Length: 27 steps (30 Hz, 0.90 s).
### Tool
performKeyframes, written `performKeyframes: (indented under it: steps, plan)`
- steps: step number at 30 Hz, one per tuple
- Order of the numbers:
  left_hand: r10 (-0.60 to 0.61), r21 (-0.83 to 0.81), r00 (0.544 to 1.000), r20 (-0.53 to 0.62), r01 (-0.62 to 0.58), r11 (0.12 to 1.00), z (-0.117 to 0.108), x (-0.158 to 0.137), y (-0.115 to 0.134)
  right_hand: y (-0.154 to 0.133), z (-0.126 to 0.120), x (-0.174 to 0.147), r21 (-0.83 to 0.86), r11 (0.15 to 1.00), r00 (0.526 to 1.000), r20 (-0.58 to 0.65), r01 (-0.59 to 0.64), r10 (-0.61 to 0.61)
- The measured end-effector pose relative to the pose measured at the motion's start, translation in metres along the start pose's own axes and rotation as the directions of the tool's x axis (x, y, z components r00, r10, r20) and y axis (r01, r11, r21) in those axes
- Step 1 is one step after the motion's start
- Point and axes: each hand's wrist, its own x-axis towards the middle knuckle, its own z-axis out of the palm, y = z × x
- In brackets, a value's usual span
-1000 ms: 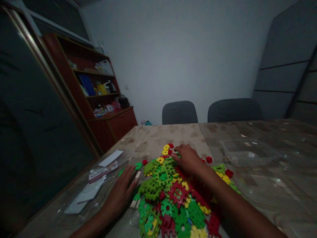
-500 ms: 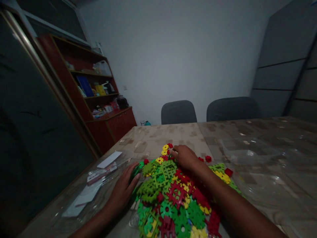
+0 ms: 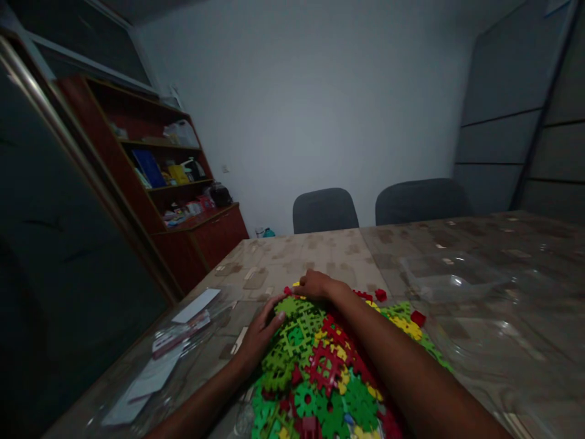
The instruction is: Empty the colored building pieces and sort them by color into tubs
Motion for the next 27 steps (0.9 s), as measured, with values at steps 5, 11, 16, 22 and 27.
performKeyframes:
  steps: [5, 11, 16, 22, 27]
  plan:
    - [0.043, -0.105, 0.999, 0.021, -0.040, 0.994, 0.006, -0.008, 0.008, -0.009, -0.006, -0.056, 0.002, 1.000, 1.000, 0.012, 0.029, -0.029]
    - [0.036, -0.029, 0.994, -0.104, -0.040, 0.999, 0.003, -0.006, 0.002, 0.002, -0.003, -0.149, 0.029, 0.999, 0.974, -0.226, -0.020, 0.026]
    - [-0.016, 0.077, 0.980, -0.197, 0.032, 0.996, -0.008, 0.012, -0.022, 0.049, 0.053, -0.220, 0.020, 0.960, 0.822, -0.512, -0.281, 0.251]
    - [-0.009, 0.000, 0.999, 0.034, 0.009, 1.000, -0.001, 0.014, -0.008, 0.058, 0.116, -0.250, -0.038, 0.973, 0.791, -0.591, -0.227, 0.162]
    - [0.053, -0.116, 0.985, 0.164, -0.035, 0.993, 0.014, 0.006, 0.014, 0.020, 0.099, -0.206, 0.096, 0.988, 0.848, -0.507, -0.121, 0.153]
